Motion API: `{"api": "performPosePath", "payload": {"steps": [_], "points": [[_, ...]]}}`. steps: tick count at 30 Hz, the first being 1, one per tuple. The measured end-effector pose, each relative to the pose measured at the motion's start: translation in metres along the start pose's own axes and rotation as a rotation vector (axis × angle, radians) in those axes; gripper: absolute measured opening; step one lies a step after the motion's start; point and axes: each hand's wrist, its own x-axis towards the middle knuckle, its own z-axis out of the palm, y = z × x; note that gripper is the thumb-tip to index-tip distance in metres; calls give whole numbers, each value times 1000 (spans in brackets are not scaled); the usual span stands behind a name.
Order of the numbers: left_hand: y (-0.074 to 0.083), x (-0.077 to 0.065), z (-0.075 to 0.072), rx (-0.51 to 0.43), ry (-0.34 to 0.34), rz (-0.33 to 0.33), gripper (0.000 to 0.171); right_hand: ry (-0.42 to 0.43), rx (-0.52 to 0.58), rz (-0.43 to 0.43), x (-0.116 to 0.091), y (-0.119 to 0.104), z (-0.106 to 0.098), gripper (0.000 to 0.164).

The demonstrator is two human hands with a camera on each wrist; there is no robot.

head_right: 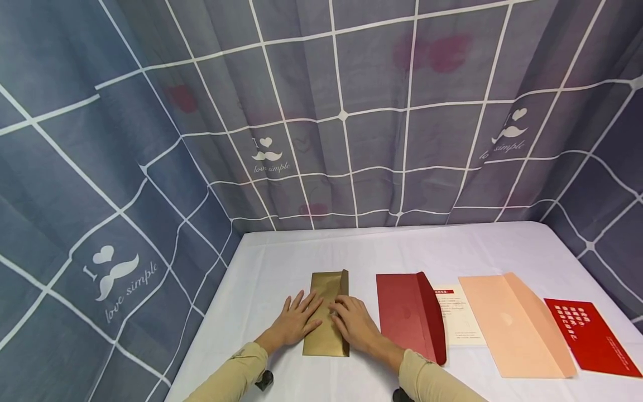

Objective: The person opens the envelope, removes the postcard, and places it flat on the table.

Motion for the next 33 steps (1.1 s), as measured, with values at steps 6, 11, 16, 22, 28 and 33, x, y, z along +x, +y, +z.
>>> {"api": "performPosePath", "payload": {"steps": [6,11,16,22,28,33], "points": [[0,-1,-3,9,-5,0,60,-27,-70,-35,0,3,-5,6],[0,0,-3,-18,-22,-1,61,-61,-141,-69,0,6,-15,7],[-1,-4,0,-63,-24,2,61,-53,-194,-149,-1,13,-26,8],[-3,-8,1,-102,-5,21,60,2,-235,-197,-7,23,-32,3],[-4,-6,-1,-89,-23,3,60,-23,-407,-150,-11,19,-34,4],[-5,-5,1,-93,-14,7,61,-130,-578,-71,-5,5,-32,3]]}}
